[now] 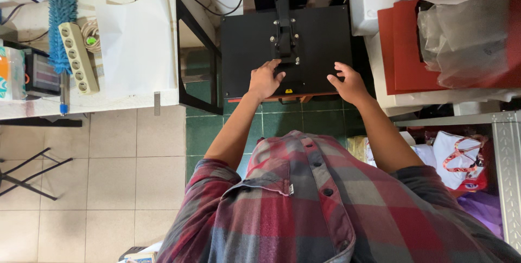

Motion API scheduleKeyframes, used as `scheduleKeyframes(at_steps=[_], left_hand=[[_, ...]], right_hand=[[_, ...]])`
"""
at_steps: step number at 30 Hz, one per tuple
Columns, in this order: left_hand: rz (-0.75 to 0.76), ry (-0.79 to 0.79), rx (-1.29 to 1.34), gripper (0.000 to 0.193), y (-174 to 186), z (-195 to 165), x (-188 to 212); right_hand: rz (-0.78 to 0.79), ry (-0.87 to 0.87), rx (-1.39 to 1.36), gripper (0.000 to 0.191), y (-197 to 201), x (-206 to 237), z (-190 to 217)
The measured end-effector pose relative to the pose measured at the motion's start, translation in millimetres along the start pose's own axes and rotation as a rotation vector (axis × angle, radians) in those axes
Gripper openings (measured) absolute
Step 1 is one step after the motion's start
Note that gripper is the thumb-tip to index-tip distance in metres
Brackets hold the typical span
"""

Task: The person cuts a strip of transfer paper using a ruler and utility knife on a cutting mat. They then place the strip onto a red board on a heat press, close the press, and wait. After opening the press, they peel off the backing to reveal the transferred design.

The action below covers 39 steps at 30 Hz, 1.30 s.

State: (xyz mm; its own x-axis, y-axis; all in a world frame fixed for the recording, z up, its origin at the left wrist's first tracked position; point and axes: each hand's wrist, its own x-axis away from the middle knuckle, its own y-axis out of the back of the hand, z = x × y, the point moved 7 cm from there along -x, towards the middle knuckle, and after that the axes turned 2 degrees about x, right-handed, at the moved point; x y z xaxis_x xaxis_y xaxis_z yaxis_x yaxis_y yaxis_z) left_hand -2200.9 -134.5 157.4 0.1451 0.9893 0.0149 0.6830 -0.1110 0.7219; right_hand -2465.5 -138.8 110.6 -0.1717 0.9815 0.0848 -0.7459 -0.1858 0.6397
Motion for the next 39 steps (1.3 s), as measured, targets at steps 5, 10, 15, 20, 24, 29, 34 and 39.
scheduleKeyframes(at_steps=[5,10,15,20,24,29,34,39], left_hand=[[-0.012,-0.016,-0.027,0.046,2,5,1],[-0.031,0.011,-0.027,0.046,12,14,3],[-0.095,0.038,-0.028,0.047,32,31,11],[-0.138,0.086,-0.038,0.047,51,57,25],[-0.232,0.087,-0.032,0.046,71,75,41],[-0.306,0.134,-0.027,0.046,95,105,60],[-0.336,0.199,-0.015,0.046,116,133,82],[-0.386,0.216,-0.012,0.047,134,156,105]], right_hand=[[0.003,0.043,-0.01,0.064,-7,-3,16],[0.003,0.087,-0.01,0.062,-12,-7,40],[0.026,0.163,0.019,0.059,-25,-17,67],[0.087,0.16,0.031,0.059,-49,-29,87],[0.141,0.164,0.061,0.058,-71,-38,105],[0.228,0.176,0.037,0.058,-103,-52,124],[0.259,0.291,0.071,0.057,-133,-63,149],[0.31,0.299,0.066,0.055,-162,-67,172]])
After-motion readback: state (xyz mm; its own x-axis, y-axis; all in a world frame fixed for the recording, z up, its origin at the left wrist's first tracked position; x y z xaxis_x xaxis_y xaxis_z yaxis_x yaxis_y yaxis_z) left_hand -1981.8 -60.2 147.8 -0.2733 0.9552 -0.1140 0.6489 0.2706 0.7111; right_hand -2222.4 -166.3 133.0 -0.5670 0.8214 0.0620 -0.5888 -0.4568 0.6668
